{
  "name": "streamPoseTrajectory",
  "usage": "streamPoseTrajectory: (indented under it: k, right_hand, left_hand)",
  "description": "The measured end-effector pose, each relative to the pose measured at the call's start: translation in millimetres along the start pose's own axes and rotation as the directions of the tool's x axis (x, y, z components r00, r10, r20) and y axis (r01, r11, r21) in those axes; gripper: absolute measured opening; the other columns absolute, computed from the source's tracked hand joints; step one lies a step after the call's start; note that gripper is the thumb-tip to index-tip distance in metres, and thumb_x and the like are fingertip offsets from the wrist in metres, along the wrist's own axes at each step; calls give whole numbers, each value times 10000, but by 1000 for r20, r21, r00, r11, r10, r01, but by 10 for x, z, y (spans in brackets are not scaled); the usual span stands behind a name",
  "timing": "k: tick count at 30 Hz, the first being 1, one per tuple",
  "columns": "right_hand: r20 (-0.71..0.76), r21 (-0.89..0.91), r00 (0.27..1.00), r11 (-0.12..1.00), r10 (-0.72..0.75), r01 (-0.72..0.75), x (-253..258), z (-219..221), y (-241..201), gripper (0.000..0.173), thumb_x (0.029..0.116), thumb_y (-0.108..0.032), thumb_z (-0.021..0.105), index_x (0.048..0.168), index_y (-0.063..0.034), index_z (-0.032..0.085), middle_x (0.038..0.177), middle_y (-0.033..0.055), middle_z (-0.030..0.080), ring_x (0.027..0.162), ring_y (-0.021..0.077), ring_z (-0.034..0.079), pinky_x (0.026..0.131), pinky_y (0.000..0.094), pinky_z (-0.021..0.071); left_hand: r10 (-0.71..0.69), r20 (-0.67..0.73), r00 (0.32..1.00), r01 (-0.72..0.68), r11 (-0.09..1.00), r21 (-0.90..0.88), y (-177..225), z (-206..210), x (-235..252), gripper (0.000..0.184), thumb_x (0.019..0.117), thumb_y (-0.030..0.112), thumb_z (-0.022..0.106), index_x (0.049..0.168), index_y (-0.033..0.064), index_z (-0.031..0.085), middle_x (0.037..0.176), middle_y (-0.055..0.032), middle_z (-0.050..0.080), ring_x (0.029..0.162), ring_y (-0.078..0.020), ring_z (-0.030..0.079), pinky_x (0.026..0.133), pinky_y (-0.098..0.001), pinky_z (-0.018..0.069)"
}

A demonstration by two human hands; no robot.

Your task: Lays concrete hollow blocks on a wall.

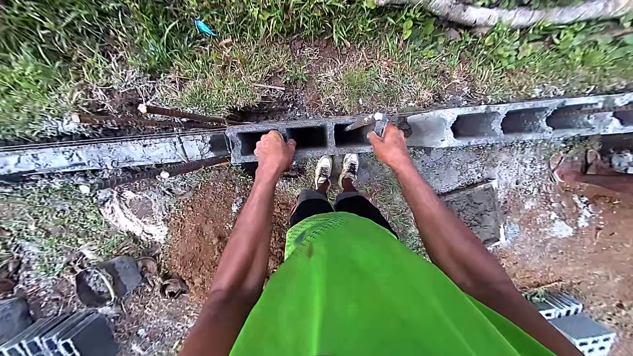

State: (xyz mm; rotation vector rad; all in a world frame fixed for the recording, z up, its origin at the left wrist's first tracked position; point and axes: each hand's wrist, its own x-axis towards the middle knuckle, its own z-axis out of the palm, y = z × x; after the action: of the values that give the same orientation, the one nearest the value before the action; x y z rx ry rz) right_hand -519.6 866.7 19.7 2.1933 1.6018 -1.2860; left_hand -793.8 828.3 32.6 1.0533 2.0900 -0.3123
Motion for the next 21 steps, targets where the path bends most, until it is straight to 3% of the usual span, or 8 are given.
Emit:
streamPoseTrajectory:
  k: [16, 19, 21]
  right_hand:
    - [-1, -55, 998, 997, 60, -60, -23, 52, -18, 578, 1051, -408, 557, 1390, 60, 541, 1192, 310, 662, 1182, 480, 622, 1008, 651, 461]
    - [16, -58, 999, 997, 49, -48, -12, 43, -11, 571, 1056, -408, 547, 1375, 65, 549, 1182, 315, 663, 1170, 476, 628, 1005, 655, 459]
    - [29, -77, 998, 996, 49, -47, -20, 32, -24, 550, 1059, -412, 535, 1303, 78, 582, 1148, 322, 662, 1141, 485, 633, 973, 668, 464]
  left_hand:
    - [-40, 12, 999, 41, 999, -15, 11, 39, -25, 454, 1002, 395, 600, 1014, -53, 672, 1076, -306, 684, 1085, -481, 661, 869, -686, 493]
    - [-48, 19, 999, 49, 999, -16, 20, 33, -32, 453, 1004, 397, 597, 1011, -49, 670, 1071, -300, 685, 1081, -478, 662, 863, -682, 495]
    - [-59, 22, 998, 60, 998, -27, 17, 39, -41, 443, 1001, 393, 599, 1021, -43, 672, 1078, -292, 687, 1090, -471, 661, 869, -676, 496]
